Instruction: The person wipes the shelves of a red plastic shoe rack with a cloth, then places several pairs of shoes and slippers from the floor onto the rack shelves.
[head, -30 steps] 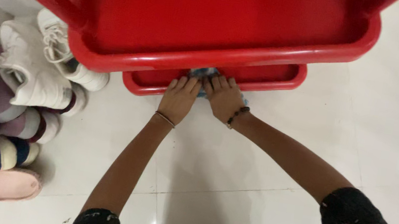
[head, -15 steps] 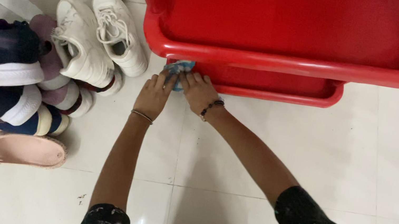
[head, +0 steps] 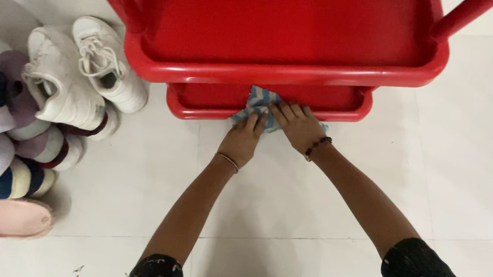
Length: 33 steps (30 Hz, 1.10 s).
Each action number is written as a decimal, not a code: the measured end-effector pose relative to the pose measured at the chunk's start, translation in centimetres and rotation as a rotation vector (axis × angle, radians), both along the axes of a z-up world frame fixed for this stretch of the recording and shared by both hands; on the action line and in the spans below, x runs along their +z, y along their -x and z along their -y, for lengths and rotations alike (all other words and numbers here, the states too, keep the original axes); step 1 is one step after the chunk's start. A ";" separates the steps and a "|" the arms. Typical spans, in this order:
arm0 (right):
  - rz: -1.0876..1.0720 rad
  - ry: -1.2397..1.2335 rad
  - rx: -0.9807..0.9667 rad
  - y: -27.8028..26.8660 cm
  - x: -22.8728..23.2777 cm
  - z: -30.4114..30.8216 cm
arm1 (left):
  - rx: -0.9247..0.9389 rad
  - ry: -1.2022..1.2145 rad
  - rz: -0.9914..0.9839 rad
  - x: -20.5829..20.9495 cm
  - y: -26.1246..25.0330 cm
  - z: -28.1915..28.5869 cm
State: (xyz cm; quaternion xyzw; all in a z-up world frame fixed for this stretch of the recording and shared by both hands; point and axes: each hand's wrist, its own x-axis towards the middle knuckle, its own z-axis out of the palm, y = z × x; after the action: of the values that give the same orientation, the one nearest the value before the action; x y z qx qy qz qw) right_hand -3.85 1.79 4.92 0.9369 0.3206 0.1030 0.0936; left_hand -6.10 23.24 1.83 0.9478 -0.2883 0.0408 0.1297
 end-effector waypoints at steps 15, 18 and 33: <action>-0.050 -0.150 -0.332 3.4 3.6 11.3 | -0.193 0.080 -0.219 2.3 -0.9 13.8; 0.022 -0.164 -0.203 3.9 4.7 8.2 | -0.223 0.036 -0.138 4.6 -1.4 9.4; 0.384 -0.447 0.200 1.3 23.4 -16.1 | 0.068 -0.239 0.558 23.3 0.3 -17.7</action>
State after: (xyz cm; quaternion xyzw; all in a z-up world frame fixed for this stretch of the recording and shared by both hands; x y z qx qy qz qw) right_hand -5.14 17.93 28.28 0.8615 0.3571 0.3547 -0.0665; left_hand -6.35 40.93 25.11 0.9176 -0.2837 0.2697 -0.0686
